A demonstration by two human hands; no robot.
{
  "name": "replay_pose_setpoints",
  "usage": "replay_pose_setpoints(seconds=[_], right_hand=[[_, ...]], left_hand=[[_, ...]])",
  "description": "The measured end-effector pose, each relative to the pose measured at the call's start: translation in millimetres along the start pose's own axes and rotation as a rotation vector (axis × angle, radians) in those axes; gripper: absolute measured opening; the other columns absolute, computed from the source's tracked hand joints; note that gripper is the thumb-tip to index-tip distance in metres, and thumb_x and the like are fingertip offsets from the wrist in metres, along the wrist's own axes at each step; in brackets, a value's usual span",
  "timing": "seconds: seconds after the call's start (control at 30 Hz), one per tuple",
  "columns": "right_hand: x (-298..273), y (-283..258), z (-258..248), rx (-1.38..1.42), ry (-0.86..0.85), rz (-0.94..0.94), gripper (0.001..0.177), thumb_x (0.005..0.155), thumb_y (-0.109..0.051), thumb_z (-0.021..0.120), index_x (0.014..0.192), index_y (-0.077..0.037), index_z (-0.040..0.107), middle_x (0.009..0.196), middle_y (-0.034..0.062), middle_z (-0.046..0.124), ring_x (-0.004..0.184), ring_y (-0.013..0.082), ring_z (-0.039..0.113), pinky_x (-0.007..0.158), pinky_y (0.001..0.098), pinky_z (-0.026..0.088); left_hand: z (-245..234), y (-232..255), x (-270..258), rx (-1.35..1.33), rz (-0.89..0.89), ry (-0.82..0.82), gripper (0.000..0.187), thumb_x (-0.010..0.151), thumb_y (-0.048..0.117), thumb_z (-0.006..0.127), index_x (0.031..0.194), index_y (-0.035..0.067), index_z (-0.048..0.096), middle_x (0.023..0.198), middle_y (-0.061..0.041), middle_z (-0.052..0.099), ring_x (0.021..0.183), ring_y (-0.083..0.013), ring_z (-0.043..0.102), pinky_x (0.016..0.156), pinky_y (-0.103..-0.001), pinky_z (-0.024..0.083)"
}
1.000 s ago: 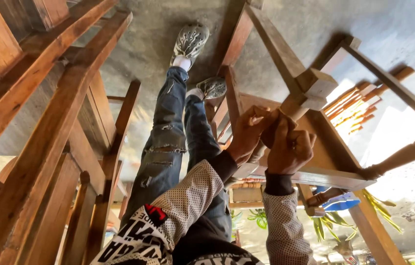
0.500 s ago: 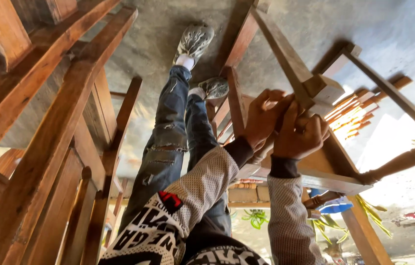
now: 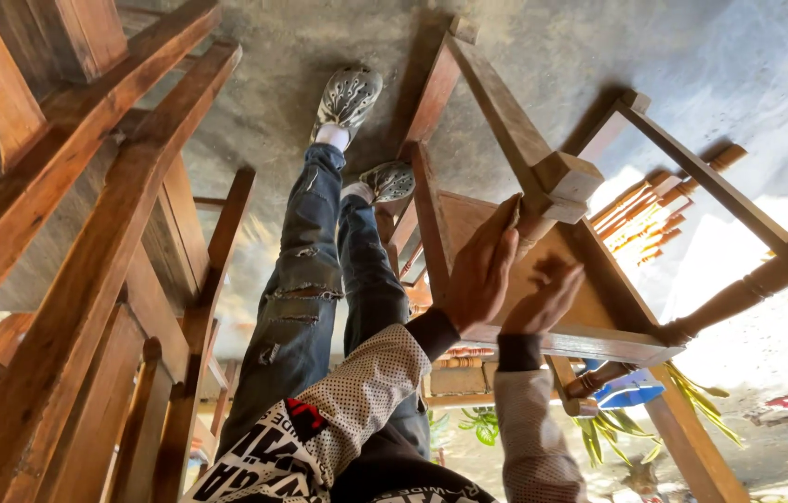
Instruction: Sanding the wooden frame and legs of a chair using sandpaper.
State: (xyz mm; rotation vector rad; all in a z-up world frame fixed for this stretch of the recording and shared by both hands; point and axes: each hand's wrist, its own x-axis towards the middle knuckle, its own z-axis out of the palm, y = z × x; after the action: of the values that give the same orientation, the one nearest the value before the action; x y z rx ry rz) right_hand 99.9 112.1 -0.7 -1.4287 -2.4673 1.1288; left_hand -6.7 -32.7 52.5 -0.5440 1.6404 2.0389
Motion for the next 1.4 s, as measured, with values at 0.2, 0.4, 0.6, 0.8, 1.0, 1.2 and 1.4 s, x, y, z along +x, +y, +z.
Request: replay_pose_setpoints(seconds=[0.2,0.4,0.6,0.8,1.0,1.2,1.4], right_hand=[[12.3,164.0,-126.5,-0.374,0.291,0.073,0.075,0.119,-0.053,0.048,0.171,-0.004,0.026,0.177,0.0313,0.01,0.164,0.051,0.011,0.137,0.0659,0.014],[39.1,159.5,-106.7,-0.312,0.381,0.078,0.053,0.114,-0.053,0.053,0.147,-0.011,0.045,0.149,0.0205,0.035,0.141,0.0399,0.032,0.125,0.0583,0.023],[34.9,122.2,-96.7,-0.283,0.462,0.072,0.035,0.108,-0.052,0.06,0.117,-0.02,0.068,0.115,0.0079,0.065,0.114,0.0268,0.056,0.111,0.0493,0.034],[46.6,153.8,-99.4,-0.383,0.502,0.055,0.029,0.105,-0.054,0.059,0.105,-0.027,0.067,0.095,-0.0053,0.07,0.104,0.0209,0.058,0.106,0.0434,0.03],[48.6,149.0,-101.8,-0.413,0.495,-0.031,0.015,0.108,-0.041,0.06,0.102,-0.029,0.067,0.09,-0.0078,0.069,0.096,0.017,0.06,0.103,0.0403,0.03],[50.8,153.3,-101.7,-0.393,0.485,-0.106,0.013,0.103,-0.034,0.064,0.1,-0.023,0.07,0.086,-0.0013,0.07,0.09,0.0202,0.065,0.097,0.0395,0.042],[46.5,151.4,-97.1,-0.318,0.493,-0.067,0.009,0.104,-0.032,0.065,0.106,-0.025,0.071,0.085,-0.0029,0.069,0.089,0.0163,0.068,0.096,0.036,0.046]], left_hand=[[-7.7,-1.1,4.2,0.144,-0.181,-0.09,0.057,0.12,0.034,0.03,0.159,-0.002,0.05,0.156,-0.029,0.059,0.143,-0.0403,0.06,0.125,-0.049,0.044],[15.9,-27.7,28.1,-0.122,-0.159,0.034,0.055,0.121,0.041,0.037,0.152,0.003,0.06,0.15,-0.033,0.062,0.147,-0.0456,0.054,0.126,-0.059,0.042],[-3.3,-74.1,-24.6,-0.086,-0.19,0.049,0.062,0.121,0.05,0.035,0.158,0.007,0.06,0.157,-0.023,0.061,0.148,-0.0362,0.056,0.126,-0.051,0.042],[7.0,-61.3,16.5,-0.099,-0.264,0.054,0.06,0.121,0.052,0.033,0.151,0.012,0.068,0.152,-0.017,0.067,0.147,-0.0339,0.055,0.126,-0.055,0.04],[8.0,-17.8,33.8,0.011,-0.281,-0.082,0.056,0.12,0.027,0.025,0.153,-0.004,0.057,0.148,-0.037,0.062,0.144,-0.0553,0.053,0.127,-0.063,0.037],[-9.3,-67.3,7.2,-0.466,-0.501,-0.01,0.052,0.116,0.034,0.046,0.153,0.001,0.062,0.154,-0.021,0.062,0.151,-0.0333,0.051,0.131,-0.05,0.034],[18.5,-20.1,37.4,-0.558,-0.508,0.119,0.067,0.112,0.055,0.054,0.153,0.003,0.064,0.156,-0.02,0.062,0.152,-0.0297,0.049,0.134,-0.045,0.03]])
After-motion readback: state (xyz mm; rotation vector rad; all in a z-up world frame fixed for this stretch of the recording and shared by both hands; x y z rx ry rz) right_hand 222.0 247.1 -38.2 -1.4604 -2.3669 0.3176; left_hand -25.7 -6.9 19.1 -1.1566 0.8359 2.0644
